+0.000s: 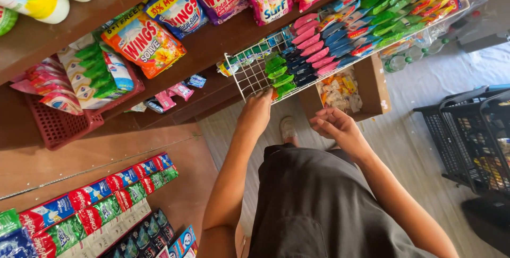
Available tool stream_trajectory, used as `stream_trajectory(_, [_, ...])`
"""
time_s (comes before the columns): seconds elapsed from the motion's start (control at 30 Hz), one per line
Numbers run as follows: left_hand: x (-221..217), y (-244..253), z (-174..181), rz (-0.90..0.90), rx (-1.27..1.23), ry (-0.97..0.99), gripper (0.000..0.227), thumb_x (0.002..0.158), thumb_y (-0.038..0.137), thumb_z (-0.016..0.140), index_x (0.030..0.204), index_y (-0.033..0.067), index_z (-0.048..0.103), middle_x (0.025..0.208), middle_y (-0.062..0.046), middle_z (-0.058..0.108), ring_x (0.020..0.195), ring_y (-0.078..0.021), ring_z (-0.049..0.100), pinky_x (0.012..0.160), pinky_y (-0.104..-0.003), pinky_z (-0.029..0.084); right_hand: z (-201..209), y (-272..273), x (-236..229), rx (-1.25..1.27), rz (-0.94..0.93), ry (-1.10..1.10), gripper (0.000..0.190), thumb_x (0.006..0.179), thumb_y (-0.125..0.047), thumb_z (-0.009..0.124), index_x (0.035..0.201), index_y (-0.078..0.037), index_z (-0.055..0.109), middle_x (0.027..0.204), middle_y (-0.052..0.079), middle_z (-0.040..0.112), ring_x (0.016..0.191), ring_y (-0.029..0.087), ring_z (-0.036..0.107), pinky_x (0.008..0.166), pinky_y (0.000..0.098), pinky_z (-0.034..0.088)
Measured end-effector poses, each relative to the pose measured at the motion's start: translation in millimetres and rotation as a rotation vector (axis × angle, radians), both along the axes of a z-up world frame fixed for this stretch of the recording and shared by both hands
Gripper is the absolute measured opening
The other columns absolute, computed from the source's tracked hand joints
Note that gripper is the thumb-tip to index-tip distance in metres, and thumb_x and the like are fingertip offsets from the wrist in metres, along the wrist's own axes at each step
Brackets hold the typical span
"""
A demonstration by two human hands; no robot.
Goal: The recorder is taking various small packaged goods from a cardboard box on the floor and organizing them onto a retail display shelf.
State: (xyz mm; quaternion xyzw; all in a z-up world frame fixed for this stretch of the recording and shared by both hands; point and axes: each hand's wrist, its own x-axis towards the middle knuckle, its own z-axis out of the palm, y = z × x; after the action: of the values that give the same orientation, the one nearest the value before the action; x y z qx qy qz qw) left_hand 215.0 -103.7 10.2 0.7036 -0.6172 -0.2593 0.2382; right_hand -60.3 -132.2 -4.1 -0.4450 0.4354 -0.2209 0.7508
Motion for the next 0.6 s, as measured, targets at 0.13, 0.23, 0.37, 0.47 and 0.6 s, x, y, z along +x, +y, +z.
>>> stream_trajectory(0.13, [3.9, -3.0, -4.9, -0.004, -0.064, 0.064, 0.026, 0.098, 0.005, 0.057, 0.122, -0.0014, 0.064, 0.109, -0.021, 0.071, 0.097, -0.0418, 0.068, 0.08, -0.047, 0.055, 4.9, -2.0, 7.1, -0.014, 0.038, 0.065, 0.023, 0.102, -0.02, 0.06, 0.122, -0.009, 0.062, 0.115, 0.003, 0.073, 0.102, 0.01, 0.066, 0.089, 0.0279, 0.053])
stream_trajectory(0.23, [5.8, -2.0, -8.6, -0.01, -0.093, 0.107, 0.022, 0.099, 0.006, 0.058, 0.118, -0.0003, 0.065, 0.105, -0.022, 0.072, 0.096, -0.0423, 0.068, 0.079, -0.048, 0.054, 2.8, -2.9, 9.7, -0.024, 0.053, 0.052, 0.024, 0.102, -0.019, 0.061, 0.123, -0.008, 0.061, 0.115, 0.004, 0.073, 0.102, 0.01, 0.065, 0.089, 0.0278, 0.053])
stream_trajectory(0.37, [9.8, 2.1, 4.7, -0.005, -0.065, 0.16, 0.021, 0.101, 0.007, 0.058, 0.12, 0.0006, 0.064, 0.103, -0.023, 0.072, 0.095, -0.0432, 0.068, 0.076, -0.049, 0.053, 3.2, -2.9, 12.1, -0.03, 0.063, 0.054, 0.025, 0.102, -0.019, 0.061, 0.123, -0.007, 0.062, 0.115, 0.004, 0.073, 0.102, 0.01, 0.065, 0.088, 0.0281, 0.053])
stream_trajectory(0.47, [11.7, 6.5, 24.2, 0.001, -0.005, 0.204, 0.032, 0.099, 0.009, 0.059, 0.129, 0.001, 0.06, 0.103, -0.025, 0.071, 0.094, -0.0441, 0.067, 0.075, -0.049, 0.053, 3.7, -2.0, 9.5, -0.053, 0.079, 0.058, 0.026, 0.101, -0.02, 0.061, 0.124, -0.007, 0.062, 0.116, 0.004, 0.073, 0.101, 0.011, 0.066, 0.086, 0.0286, 0.053])
stream_trajectory(0.6, [15.3, 12.0, 21.7, 0.026, 0.1, 0.162, 0.045, 0.098, 0.019, 0.063, 0.139, 0.0017, 0.054, 0.111, -0.026, 0.069, 0.099, -0.0443, 0.066, 0.081, -0.049, 0.054, 4.4, 1.1, 5.8, -0.064, 0.079, 0.057, 0.027, 0.101, -0.021, 0.061, 0.124, -0.006, 0.062, 0.117, 0.005, 0.073, 0.103, 0.011, 0.066, 0.088, 0.0289, 0.053])
